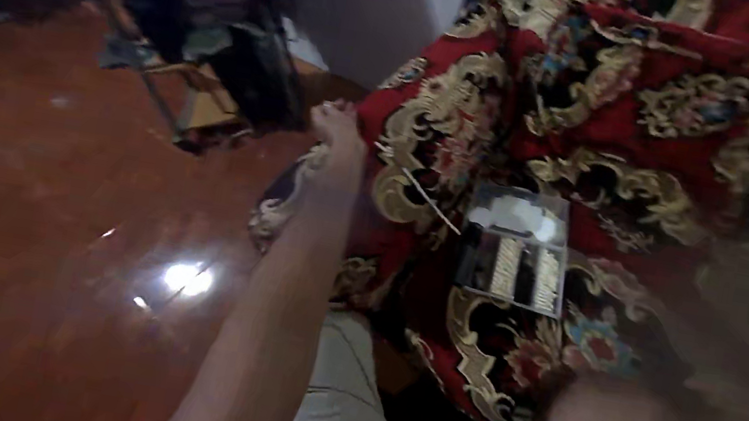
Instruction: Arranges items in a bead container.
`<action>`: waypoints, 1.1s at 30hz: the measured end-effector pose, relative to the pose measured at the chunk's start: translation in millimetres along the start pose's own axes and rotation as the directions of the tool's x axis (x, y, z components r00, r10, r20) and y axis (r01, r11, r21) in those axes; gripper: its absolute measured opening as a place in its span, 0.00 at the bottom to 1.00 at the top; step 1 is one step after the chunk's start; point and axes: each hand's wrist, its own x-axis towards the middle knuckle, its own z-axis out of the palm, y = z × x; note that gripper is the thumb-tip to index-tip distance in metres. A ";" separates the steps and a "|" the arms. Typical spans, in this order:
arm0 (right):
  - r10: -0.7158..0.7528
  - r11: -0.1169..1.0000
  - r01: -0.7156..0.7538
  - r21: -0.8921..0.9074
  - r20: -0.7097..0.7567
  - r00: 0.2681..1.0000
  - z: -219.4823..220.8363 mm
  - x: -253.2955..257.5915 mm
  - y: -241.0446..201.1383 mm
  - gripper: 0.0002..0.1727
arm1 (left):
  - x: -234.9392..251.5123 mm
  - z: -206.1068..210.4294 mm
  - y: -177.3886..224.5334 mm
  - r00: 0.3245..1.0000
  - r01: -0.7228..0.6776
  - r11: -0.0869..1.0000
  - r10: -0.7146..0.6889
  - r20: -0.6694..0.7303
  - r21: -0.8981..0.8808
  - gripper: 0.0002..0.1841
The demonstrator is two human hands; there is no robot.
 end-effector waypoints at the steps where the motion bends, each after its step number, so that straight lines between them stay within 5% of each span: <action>1: -0.023 0.999 0.026 0.045 -0.069 0.997 7.2 -4.8 -0.6 0.23 | 5.0 -3.1 -3.0 0.999 -0.031 0.997 0.030 0.014 0.074 0.23; 5: -0.116 0.946 0.158 0.284 -0.160 0.980 -28.6 11.7 -16.7 0.23 | 16.6 -7.2 -6.3 0.991 -0.116 0.945 0.129 -0.021 0.305 0.23; 10: -0.226 0.884 0.307 0.353 -0.251 0.941 -66.1 25.8 -25.9 0.27 | 17.0 -9.2 -6.7 0.985 -0.143 0.966 0.161 -0.068 0.215 0.20; 12: -0.241 0.938 0.295 0.182 -0.270 0.932 -61.3 29.6 -25.8 0.25 | 21.4 -7.0 -11.0 0.982 -0.177 0.981 0.182 -0.060 0.077 0.19; 16: -0.117 0.933 0.078 -0.352 -0.091 0.989 7.7 21.3 5.3 0.22 | -1.2 -2.9 3.9 0.954 -0.222 0.974 0.228 0.196 -0.052 0.20; 19: 0.076 0.666 -0.003 -0.746 0.064 0.995 78.5 1.0 50.1 0.19 | -41.4 4.4 16.3 0.844 -0.204 0.979 0.172 0.508 0.007 0.19; 22: 0.346 0.404 0.117 -0.907 0.270 0.899 127.4 -22.7 99.4 0.16 | -109.3 16.2 31.0 0.667 -0.049 0.997 -0.010 0.745 0.056 0.18; 25: 0.503 0.330 0.206 -0.921 0.357 0.788 155.2 -41.0 142.8 0.16 | -161.8 10.2 31.7 0.419 0.055 0.979 -0.203 0.885 0.198 0.17; 27: 0.531 0.327 0.214 -0.921 0.366 0.764 161.3 -49.4 161.5 0.16 | -185.7 3.5 38.2 0.319 -0.009 0.942 -0.315 0.894 0.335 0.16; 30: 0.534 0.331 0.190 -0.924 0.350 0.769 149.3 -53.0 173.4 0.15 | -191.6 -6.3 35.0 0.273 -0.154 0.914 -0.326 0.905 0.376 0.16; 33: 0.576 0.349 0.099 -0.932 0.296 0.761 129.4 -53.3 168.2 0.16 | -182.5 -20.5 24.3 0.321 -0.079 0.965 -0.215 0.922 0.252 0.12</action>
